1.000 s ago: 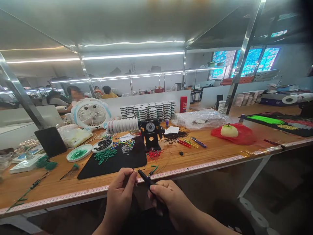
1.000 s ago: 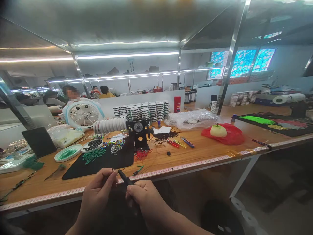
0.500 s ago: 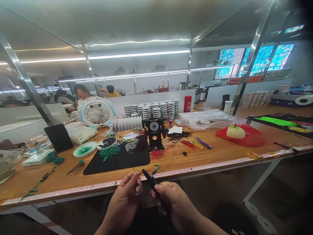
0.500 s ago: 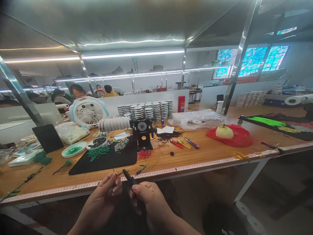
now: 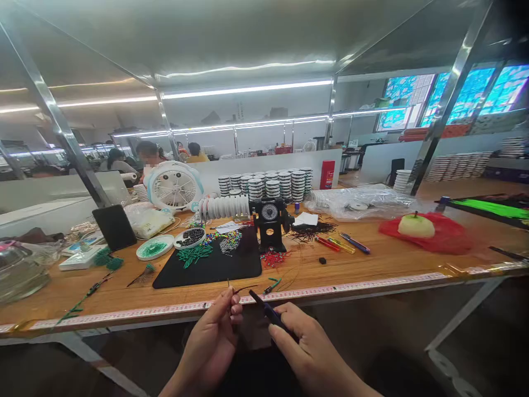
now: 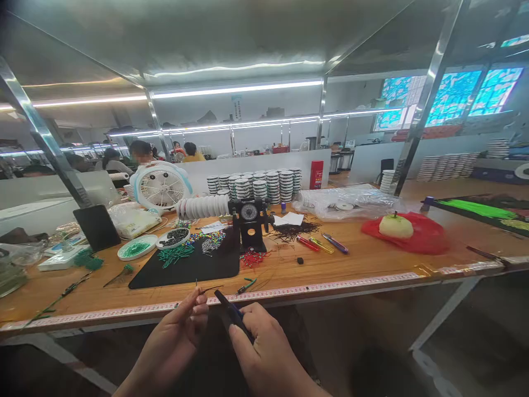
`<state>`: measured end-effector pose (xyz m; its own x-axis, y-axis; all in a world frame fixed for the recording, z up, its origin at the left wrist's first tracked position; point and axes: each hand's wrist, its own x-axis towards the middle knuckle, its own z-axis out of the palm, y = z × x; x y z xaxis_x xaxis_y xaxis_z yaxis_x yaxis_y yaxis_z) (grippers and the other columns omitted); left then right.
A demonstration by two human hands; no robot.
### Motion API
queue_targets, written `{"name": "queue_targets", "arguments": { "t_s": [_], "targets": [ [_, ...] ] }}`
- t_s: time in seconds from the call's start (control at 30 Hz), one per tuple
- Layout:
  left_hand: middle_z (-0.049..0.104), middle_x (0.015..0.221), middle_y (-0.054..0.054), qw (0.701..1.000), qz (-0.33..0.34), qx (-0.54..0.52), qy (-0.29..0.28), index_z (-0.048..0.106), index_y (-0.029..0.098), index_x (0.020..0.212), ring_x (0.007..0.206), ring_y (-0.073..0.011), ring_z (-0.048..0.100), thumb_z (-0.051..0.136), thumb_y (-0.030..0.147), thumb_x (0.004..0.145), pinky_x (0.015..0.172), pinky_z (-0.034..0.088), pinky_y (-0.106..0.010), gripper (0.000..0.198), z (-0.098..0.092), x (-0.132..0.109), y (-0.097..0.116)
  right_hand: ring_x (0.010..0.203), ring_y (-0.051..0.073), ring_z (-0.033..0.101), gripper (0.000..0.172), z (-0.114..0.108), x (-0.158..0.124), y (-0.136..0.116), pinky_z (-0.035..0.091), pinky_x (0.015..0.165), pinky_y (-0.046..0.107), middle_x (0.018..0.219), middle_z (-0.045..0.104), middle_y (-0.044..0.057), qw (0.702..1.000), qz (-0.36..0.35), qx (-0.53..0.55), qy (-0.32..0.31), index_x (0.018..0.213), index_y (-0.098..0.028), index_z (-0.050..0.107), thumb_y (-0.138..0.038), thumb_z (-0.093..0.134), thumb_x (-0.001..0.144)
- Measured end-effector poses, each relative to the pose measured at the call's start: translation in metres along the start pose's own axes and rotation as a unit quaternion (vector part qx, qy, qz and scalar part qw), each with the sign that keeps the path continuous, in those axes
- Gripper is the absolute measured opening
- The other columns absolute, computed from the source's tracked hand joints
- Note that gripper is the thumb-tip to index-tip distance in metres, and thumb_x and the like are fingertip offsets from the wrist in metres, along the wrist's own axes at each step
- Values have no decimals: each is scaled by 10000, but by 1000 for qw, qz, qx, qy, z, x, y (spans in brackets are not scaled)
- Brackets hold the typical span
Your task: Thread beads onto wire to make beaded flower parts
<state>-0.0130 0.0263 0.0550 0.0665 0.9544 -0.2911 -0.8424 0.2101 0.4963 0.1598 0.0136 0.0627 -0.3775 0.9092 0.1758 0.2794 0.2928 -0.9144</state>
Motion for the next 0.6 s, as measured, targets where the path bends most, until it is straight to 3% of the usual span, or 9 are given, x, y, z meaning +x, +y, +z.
{"name": "queue_targets", "arguments": {
  "t_s": [0.4,0.6],
  "targets": [
    [465,752,-27,999,3,41,-16,537,84,792,586,-59,451,476,49,842,506,439,-155,86,2,-2,-5,763,146,505,175,5,11,1,390,703,242,824,577,26,999,-31,5,20,742,-154,574,-204,439,842],
    [431,695,-7,996,-36,-21,-81,535,102,730,531,-49,389,449,89,864,494,395,-156,160,2,-6,-8,718,147,480,207,5,12,15,380,665,252,761,566,25,998,-42,30,30,740,-150,559,-245,419,860]
  ]
}}
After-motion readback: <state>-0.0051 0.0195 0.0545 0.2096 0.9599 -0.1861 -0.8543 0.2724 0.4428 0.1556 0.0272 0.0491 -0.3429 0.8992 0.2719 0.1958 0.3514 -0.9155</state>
